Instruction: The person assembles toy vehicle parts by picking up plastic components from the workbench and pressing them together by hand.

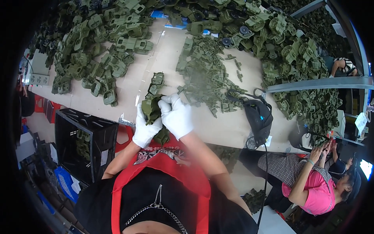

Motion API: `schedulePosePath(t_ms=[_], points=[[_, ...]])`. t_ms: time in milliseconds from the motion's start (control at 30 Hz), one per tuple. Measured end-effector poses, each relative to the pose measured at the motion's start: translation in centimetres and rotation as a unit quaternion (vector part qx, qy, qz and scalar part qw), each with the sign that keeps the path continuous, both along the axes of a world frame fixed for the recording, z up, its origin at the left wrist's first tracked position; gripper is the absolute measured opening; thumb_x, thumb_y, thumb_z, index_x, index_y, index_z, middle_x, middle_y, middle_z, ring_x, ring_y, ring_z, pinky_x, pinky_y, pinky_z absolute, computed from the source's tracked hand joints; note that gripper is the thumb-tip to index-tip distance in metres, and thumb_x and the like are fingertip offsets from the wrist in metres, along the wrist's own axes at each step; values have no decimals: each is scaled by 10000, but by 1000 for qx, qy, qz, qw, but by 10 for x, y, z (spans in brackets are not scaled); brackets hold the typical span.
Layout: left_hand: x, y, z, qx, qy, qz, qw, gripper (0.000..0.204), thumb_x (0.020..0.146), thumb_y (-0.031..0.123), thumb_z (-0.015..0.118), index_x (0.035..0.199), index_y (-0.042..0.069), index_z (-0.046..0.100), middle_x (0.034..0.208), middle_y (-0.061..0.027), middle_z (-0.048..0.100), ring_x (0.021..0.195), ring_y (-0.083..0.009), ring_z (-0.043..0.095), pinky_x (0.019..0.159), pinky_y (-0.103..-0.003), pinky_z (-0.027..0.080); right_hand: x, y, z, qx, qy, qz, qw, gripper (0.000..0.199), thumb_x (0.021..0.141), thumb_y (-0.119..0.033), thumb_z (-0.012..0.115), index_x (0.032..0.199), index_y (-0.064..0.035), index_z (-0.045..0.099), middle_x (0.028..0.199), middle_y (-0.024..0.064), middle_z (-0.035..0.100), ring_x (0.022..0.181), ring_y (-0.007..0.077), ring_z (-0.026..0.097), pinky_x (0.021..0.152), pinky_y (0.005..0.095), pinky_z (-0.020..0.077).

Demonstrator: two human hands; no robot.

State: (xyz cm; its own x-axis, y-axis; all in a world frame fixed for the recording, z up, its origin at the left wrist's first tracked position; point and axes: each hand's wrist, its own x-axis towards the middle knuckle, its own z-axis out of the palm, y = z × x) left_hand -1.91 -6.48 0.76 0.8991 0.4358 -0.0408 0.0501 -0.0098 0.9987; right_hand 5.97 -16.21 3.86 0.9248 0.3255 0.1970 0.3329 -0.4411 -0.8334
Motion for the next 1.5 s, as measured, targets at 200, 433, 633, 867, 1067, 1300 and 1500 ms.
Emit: schedulePosePath(t_ms=[200, 433, 633, 867, 1067, 1300, 1500], points=[[-4, 69, -57, -316, 39, 22, 948, 510, 806, 75, 655, 1289, 26, 497, 1120, -102, 620, 1002, -198, 606, 827, -340, 524, 51, -30, -48, 186, 428, 174, 867, 314, 781, -183, 754, 1028, -13, 661, 855, 131, 704, 732, 250, 685, 691, 318, 531], [-14, 49, -24, -565, 94, -53, 818, 550, 866, 227, 609, 1352, 31, 442, 1222, -129, 588, 1036, -256, 608, 870, -384, 508, 75, 4, -161, -392, 20, 15, 920, 357, 745, -347, 715, 940, -49, 693, 947, 190, 665, 862, 290, 660, 716, 399, 528], [-4, 53, -14, -604, 89, 7, 792, 475, 899, 272, 570, 1289, 16, 479, 1182, -125, 605, 956, -232, 615, 800, -379, 525, 93, 4, -172, -460, 37, 102, 881, 323, 772, -313, 658, 930, -32, 677, 953, 236, 651, 912, 351, 649, 797, 410, 517], [1, 46, -19, -452, 77, 78, 885, 359, 866, 236, 649, 1155, 30, 591, 969, -83, 655, 778, -178, 647, 678, -306, 543, 24, -42, -17, -97, 222, 105, 964, 446, 726, -202, 796, 1098, -28, 620, 1028, 89, 682, 931, 174, 638, 846, 299, 500], [8, 28, -2, -297, 8, 82, 951, 310, 837, 62, 624, 1138, 20, 561, 934, -102, 661, 807, -204, 655, 705, -335, 550, 8, -52, 15, 115, 494, 232, 830, 466, 818, -169, 720, 1231, -27, 555, 851, 92, 643, 703, 127, 617, 623, 245, 496], [3, 22, 10, -351, 43, 71, 933, 320, 829, 15, 608, 1141, 1, 539, 899, -92, 640, 798, -200, 653, 709, -334, 542, 3, -42, -10, 120, 554, 189, 802, 406, 857, -185, 682, 1216, -44, 554, 779, 68, 619, 542, 87, 543, 478, 214, 438], [9, 18, 6, -322, 41, 83, 942, 280, 844, 10, 587, 1124, 4, 577, 936, -121, 666, 797, -204, 655, 690, -320, 550, -6, -44, -23, 3, 373, 103, 922, 409, 749, -235, 778, 1052, -42, 582, 793, 50, 611, 677, 133, 567, 610, 288, 485]])
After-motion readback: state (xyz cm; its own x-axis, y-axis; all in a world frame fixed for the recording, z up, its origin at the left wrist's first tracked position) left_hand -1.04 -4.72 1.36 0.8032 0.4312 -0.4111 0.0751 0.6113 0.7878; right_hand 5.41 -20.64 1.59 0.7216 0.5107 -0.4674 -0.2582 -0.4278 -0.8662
